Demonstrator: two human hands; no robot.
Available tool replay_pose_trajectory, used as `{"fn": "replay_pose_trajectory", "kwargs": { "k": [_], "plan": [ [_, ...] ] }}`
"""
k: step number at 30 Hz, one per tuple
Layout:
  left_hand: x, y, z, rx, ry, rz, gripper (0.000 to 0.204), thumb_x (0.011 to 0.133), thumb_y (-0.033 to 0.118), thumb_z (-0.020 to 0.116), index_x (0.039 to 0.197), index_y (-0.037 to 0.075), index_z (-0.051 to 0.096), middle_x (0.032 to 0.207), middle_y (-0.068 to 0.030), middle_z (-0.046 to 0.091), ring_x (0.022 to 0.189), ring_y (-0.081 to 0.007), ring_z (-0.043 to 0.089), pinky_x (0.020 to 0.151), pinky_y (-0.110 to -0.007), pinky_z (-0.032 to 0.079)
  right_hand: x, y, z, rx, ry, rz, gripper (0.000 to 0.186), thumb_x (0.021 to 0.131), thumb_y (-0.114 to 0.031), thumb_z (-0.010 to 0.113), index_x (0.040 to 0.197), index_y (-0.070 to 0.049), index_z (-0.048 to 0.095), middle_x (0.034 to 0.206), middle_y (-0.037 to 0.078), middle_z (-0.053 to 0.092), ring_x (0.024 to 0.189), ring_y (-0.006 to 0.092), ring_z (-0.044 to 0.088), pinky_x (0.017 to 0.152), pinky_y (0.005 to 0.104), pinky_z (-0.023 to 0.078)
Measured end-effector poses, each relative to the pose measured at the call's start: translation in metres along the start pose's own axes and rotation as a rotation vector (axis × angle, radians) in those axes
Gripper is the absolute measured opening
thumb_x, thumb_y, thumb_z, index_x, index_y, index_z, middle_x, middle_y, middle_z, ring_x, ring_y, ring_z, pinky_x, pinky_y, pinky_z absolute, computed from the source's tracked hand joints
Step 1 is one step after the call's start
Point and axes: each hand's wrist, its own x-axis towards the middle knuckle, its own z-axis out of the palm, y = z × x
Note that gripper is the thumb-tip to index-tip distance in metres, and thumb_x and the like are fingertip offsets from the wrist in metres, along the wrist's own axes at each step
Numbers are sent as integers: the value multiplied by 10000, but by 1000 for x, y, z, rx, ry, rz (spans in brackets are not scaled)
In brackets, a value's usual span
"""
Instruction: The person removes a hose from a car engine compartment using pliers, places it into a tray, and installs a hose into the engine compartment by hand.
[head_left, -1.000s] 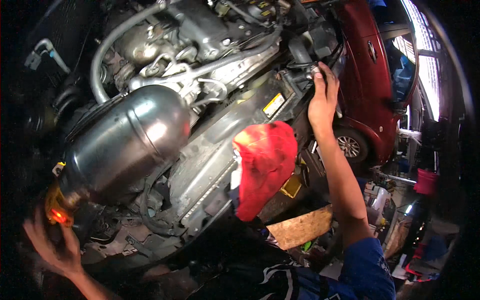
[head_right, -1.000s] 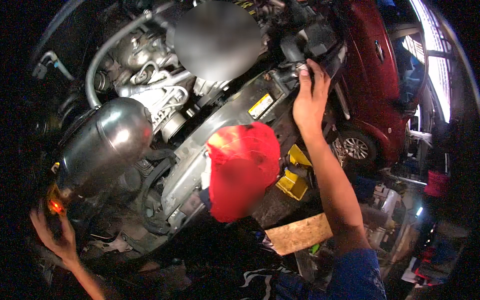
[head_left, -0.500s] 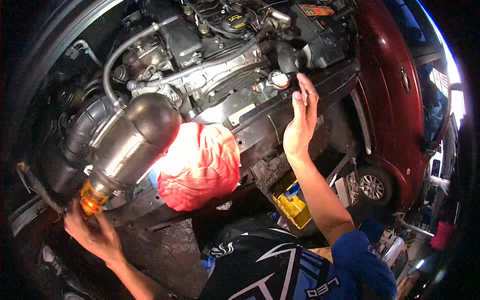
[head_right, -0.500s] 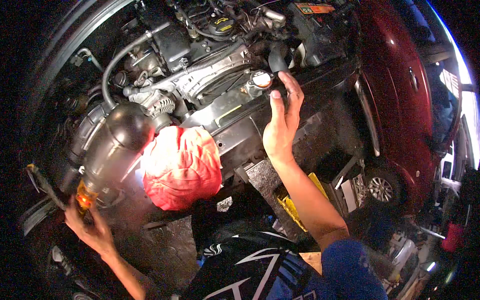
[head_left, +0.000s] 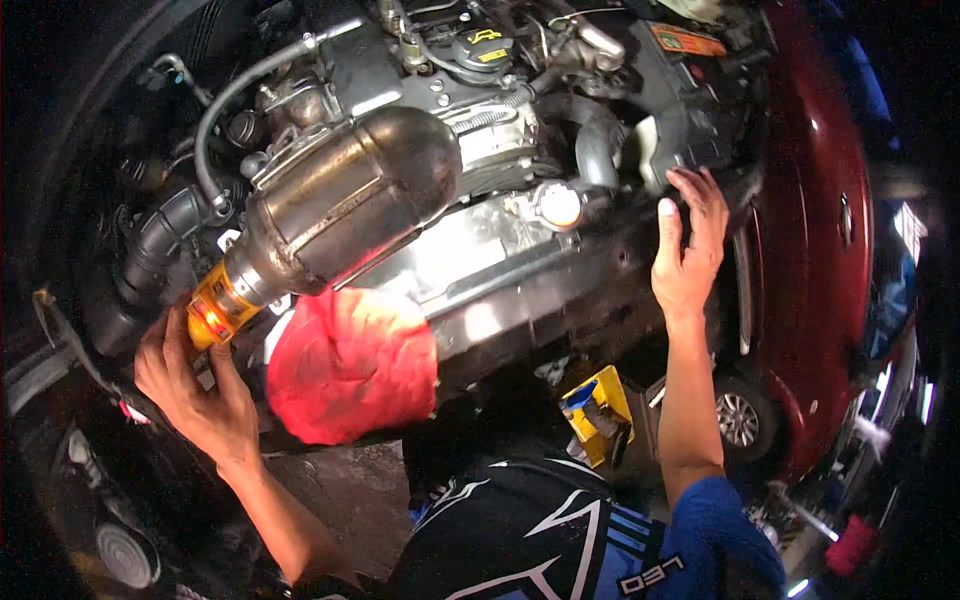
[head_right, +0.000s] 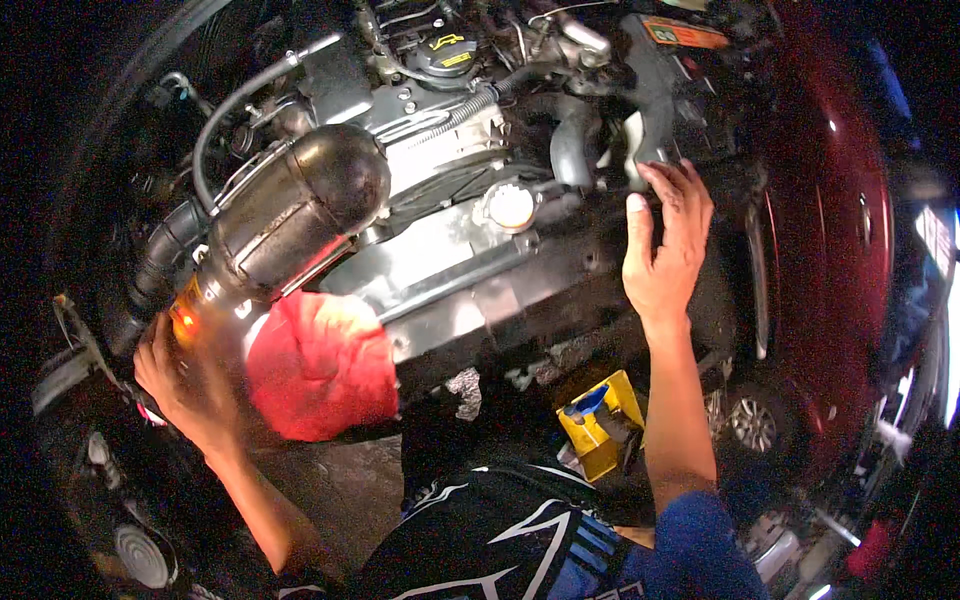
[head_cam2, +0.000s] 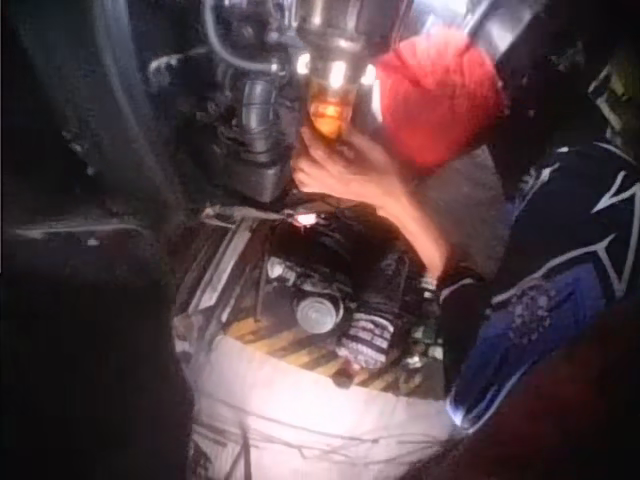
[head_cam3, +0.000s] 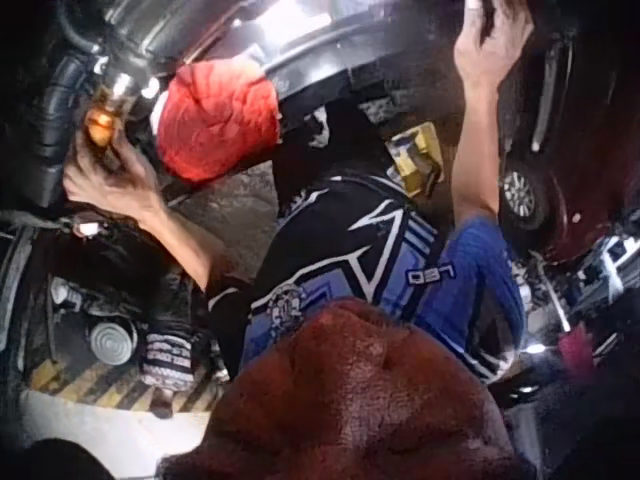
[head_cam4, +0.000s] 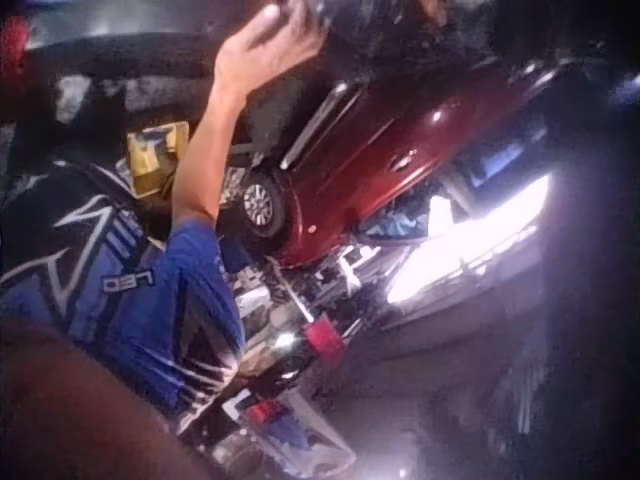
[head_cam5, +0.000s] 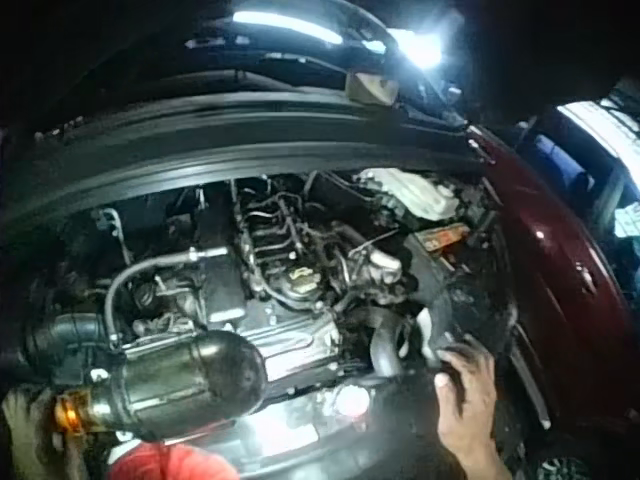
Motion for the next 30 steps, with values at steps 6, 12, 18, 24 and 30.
{"fn": "replay_pose_trajectory", "kwargs": {
  "k": [6, 12, 18, 24, 30],
  "plan": [
    [3, 62, 27, 116, 30, -109, 422, 809, 100, 652, 1222, 34, 595, 1148, -157, 601, 1146, -369, 497, 1017, -479, 328, 23, 33, 14, 117, -218, -24, 290, 866, -45, 585, 1152, -30, 632, 1197, 138, 604, 1209, 362, 494, 1050, 447, 360],
    [-2, 85, 55, 145, 72, -252, 412, 809, 72, 686, 1202, 1, 586, 1183, -147, 606, 1130, -363, 506, 997, -486, 355, 32, 39, 15, 217, -408, 17, 313, 829, -61, 605, 1137, -29, 643, 1185, 149, 610, 1177, 381, 519, 1034, 480, 375],
    [-8, 80, 64, 87, 160, -275, 433, 810, -13, 661, 1226, -26, 544, 1218, -171, 585, 1140, -359, 506, 986, -483, 384, 41, 44, 11, 212, -615, 35, 311, 847, -144, 598, 1145, -68, 643, 1229, 116, 589, 1166, 347, 535, 1008, 472, 343],
    [-8, 74, 62, 222, 99, -154, 441, 820, -30, 638, 1244, -17, 518, 1224, -165, 589, 1115, -364, 518, 973, -483, 392, 86, 66, 22, 505, -682, 20, 312, 819, -65, 606, 1127, -37, 640, 1168, 144, 611, 1119, 355, 562, 944, 480, 434],
    [-12, 69, 62, 259, 119, -184, 482, 757, 56, 794, 1180, -9, 572, 1194, -150, 613, 1131, -345, 547, 1046, -494, 386, 130, 65, 59, 798, -1063, -162, 316, 842, 3, 531, 1152, 19, 590, 1016, 148, 651, 991, 316, 620, 897, 410, 479]
  ]
}}
